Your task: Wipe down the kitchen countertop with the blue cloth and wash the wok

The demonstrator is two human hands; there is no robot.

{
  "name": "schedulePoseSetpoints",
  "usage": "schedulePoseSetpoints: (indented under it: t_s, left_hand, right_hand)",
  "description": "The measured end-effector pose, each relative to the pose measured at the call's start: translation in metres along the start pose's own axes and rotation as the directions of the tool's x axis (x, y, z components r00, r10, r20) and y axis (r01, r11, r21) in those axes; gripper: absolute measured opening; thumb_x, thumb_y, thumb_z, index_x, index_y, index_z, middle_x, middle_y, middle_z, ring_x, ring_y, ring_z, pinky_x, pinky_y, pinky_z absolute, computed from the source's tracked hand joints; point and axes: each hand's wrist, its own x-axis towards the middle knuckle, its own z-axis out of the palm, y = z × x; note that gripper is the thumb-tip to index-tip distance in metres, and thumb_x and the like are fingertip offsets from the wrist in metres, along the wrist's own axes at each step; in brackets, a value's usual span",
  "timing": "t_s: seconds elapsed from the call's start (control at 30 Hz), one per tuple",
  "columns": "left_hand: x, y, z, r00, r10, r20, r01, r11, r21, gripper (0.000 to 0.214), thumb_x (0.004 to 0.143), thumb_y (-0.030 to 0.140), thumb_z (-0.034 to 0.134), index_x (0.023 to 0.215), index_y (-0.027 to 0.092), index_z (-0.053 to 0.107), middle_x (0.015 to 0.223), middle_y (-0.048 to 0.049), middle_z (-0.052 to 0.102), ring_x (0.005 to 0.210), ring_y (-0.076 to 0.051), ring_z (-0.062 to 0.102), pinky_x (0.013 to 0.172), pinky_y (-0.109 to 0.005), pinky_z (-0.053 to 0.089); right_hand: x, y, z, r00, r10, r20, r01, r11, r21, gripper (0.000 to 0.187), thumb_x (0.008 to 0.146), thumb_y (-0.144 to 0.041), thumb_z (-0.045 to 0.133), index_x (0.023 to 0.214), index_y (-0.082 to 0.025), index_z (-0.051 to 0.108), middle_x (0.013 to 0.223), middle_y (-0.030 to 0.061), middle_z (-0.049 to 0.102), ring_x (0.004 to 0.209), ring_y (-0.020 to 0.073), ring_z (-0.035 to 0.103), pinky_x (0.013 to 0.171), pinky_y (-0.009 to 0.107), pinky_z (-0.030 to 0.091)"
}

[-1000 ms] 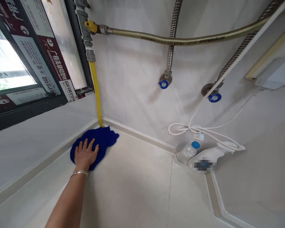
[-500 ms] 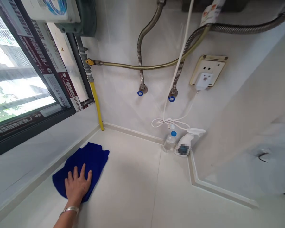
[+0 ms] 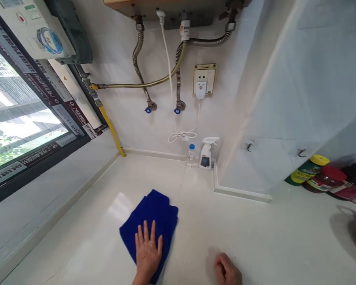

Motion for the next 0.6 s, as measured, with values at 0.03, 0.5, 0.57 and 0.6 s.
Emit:
schedulePoseSetpoints:
  t_s: [0.03, 0.5, 0.57, 0.6]
  left_hand:
    - [-0.013, 0.019, 0.002, 0.998, 0.059, 0.003, -0.059, 0.998, -0.026, 0.066, 0.092, 0.045, 0.042, 0.153, 0.02, 0.038, 0.164, -0.019, 0.03, 0.154, -0.042, 0.014, 0.122, -0.066, 0.028]
    - [-0.08, 0.177, -0.014, 0.805, 0.592, 0.014, -0.537, 0.739, -0.407, 0.067, 0.091, 0.024, 0.052, 0.155, 0.024, 0.03, 0.164, -0.014, 0.034, 0.153, -0.035, 0.023, 0.116, -0.066, 0.041]
    - [-0.087, 0.155, -0.025, 0.834, 0.551, -0.039, -0.507, 0.736, -0.45, 0.058, 0.092, 0.014, 0.047, 0.148, 0.026, 0.043, 0.157, -0.0124, 0.046, 0.151, -0.029, 0.033, 0.114, -0.059, 0.046]
    - [-0.092, 0.14, -0.032, 0.853, 0.518, -0.063, -0.482, 0.735, -0.477, 0.055, 0.092, 0.012, 0.045, 0.144, 0.027, 0.047, 0.154, -0.0114, 0.051, 0.149, -0.026, 0.037, 0.113, -0.054, 0.048]
  right_hand:
    - [0.003, -0.001, -0.002, 1.0, -0.023, 0.012, 0.022, 0.999, 0.027, 0.026, 0.086, -0.035, 0.052, 0.064, -0.024, 0.058, 0.058, -0.0013, 0.056, 0.05, 0.0155, 0.055, 0.049, 0.024, 0.048]
    - [0.039, 0.01, -0.014, 0.867, -0.493, 0.067, 0.483, 0.8, -0.356, 0.053, 0.091, -0.016, 0.045, 0.143, -0.02, 0.048, 0.144, 0.0105, 0.058, 0.14, 0.0308, 0.046, 0.115, 0.056, 0.039]
    - [0.037, 0.021, -0.01, 0.88, -0.459, 0.121, 0.464, 0.777, -0.425, 0.059, 0.093, -0.017, 0.043, 0.152, -0.023, 0.04, 0.154, 0.0093, 0.048, 0.147, 0.0333, 0.036, 0.117, 0.061, 0.033]
    - [0.036, 0.024, -0.008, 0.889, -0.433, 0.148, 0.451, 0.775, -0.442, 0.061, 0.094, -0.019, 0.041, 0.155, -0.025, 0.036, 0.159, 0.0085, 0.042, 0.15, 0.034, 0.032, 0.119, 0.063, 0.03]
